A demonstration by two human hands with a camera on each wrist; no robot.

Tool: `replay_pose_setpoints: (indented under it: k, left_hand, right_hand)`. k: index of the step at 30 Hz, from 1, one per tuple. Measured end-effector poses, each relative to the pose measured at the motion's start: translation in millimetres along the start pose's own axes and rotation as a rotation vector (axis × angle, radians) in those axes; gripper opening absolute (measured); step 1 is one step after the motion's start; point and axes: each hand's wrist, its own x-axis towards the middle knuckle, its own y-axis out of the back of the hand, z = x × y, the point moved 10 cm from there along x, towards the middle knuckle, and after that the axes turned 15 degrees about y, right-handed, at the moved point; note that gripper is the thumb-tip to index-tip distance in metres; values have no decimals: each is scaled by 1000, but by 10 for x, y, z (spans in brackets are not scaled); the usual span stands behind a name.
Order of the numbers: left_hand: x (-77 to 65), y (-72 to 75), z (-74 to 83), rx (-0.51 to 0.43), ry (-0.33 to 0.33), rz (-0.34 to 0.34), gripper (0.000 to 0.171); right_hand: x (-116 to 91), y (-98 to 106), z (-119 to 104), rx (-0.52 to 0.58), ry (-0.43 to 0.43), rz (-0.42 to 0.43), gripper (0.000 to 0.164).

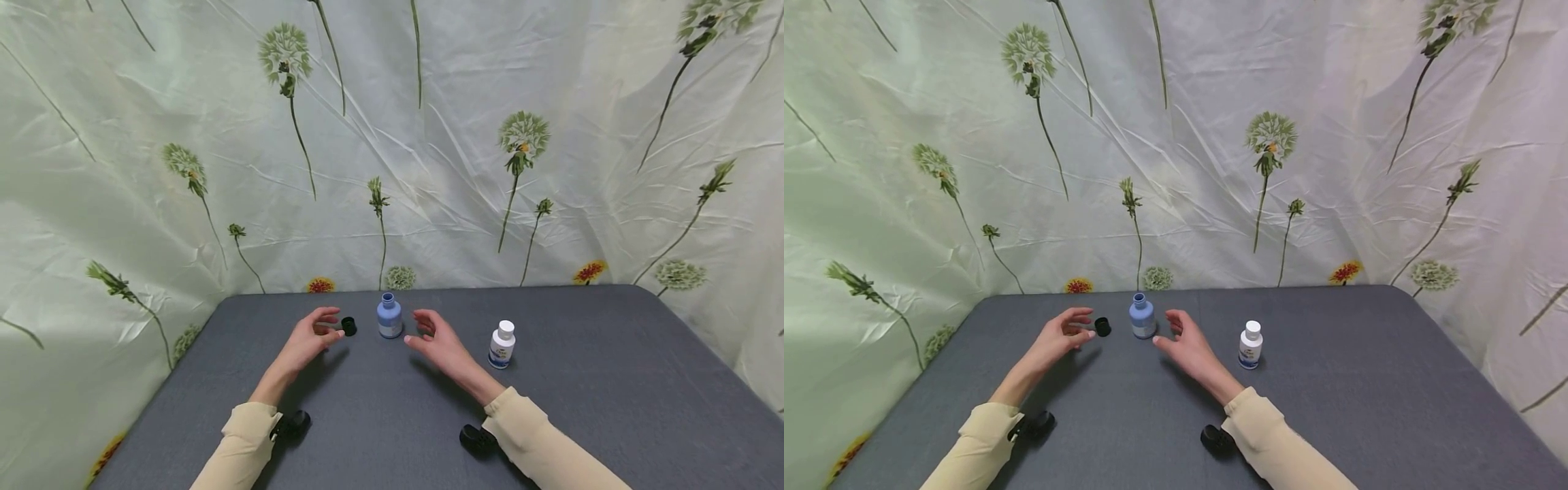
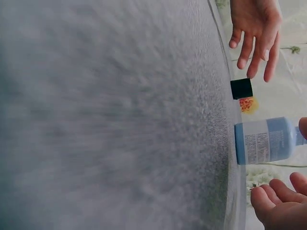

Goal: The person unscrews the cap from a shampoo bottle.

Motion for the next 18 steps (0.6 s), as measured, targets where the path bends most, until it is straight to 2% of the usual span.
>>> replay_pose_setpoints:
  k: [6, 7, 18]
  left_hand:
    - [-152, -61, 70, 59, -16, 44, 49]
    - [-173, -78, 80, 62, -20, 42, 48]
    - [-378, -263, 177, -2, -87, -42, 45]
  right_hand:
    - [-161, 69, -121, -16, 6, -12, 53]
    - [-174, 79, -77, -21, 7, -14, 53]
    - [-397, 171, -146, -12, 21, -31, 52]
